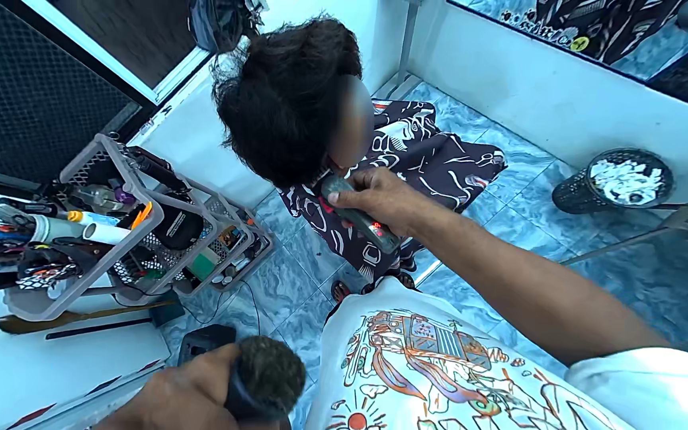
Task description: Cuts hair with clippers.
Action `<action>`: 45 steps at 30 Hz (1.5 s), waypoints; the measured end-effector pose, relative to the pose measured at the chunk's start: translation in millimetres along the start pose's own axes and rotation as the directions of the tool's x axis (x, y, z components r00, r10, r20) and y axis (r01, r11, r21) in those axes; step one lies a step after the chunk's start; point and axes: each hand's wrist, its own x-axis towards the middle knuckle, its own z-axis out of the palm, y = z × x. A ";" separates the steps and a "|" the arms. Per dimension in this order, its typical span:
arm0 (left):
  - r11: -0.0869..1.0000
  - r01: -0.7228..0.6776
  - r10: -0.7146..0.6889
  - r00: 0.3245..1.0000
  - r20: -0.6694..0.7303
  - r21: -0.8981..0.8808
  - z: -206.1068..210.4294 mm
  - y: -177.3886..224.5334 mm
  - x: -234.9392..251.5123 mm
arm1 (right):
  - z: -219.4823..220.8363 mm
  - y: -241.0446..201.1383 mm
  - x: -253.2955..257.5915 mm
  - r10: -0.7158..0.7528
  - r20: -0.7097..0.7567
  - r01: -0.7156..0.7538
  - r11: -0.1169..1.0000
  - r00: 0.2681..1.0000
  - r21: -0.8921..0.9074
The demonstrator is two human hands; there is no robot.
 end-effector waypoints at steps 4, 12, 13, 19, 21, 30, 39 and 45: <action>0.978 -0.203 0.186 0.953 -0.238 -0.050 -3.9 -30.4 -12.7 | -7.0 -15.8 -0.6 -0.015 0.062 0.002 0.978 0.998 0.210; 0.987 -0.160 0.155 0.914 -0.375 0.018 -7.4 -43.2 -14.0 | -10.4 12.9 8.4 0.051 0.063 -0.061 0.984 0.997 0.165; 0.988 -0.151 0.148 0.912 -0.382 0.023 -8.7 -43.9 -15.5 | -13.8 8.8 10.1 0.024 0.102 -0.047 0.971 0.995 0.234; 0.995 -0.091 0.099 0.917 -0.385 0.041 -14.6 -45.8 -19.2 | -17.4 6.8 10.9 0.069 0.156 -0.111 0.955 0.985 0.276; 0.997 -0.059 0.076 0.916 -0.393 0.056 -16.9 -47.8 -19.8 | -22.2 2.2 11.0 0.033 0.199 -0.100 0.937 0.979 0.335; 0.997 0.039 -0.009 0.914 -0.405 0.066 -20.8 -59.8 -19.7 | -28.8 -8.4 10.8 0.006 0.212 -0.090 0.916 0.977 0.390; 0.960 0.265 -0.223 0.915 -0.335 0.084 -30.8 -76.7 -12.5 | -33.1 -28.6 7.9 -0.055 0.195 0.011 0.976 0.979 0.218; 0.142 0.791 -0.522 0.570 -0.634 0.595 -41.8 -160.5 12.6 | -82.5 62.0 -64.5 0.127 0.148 -0.132 0.991 0.981 0.026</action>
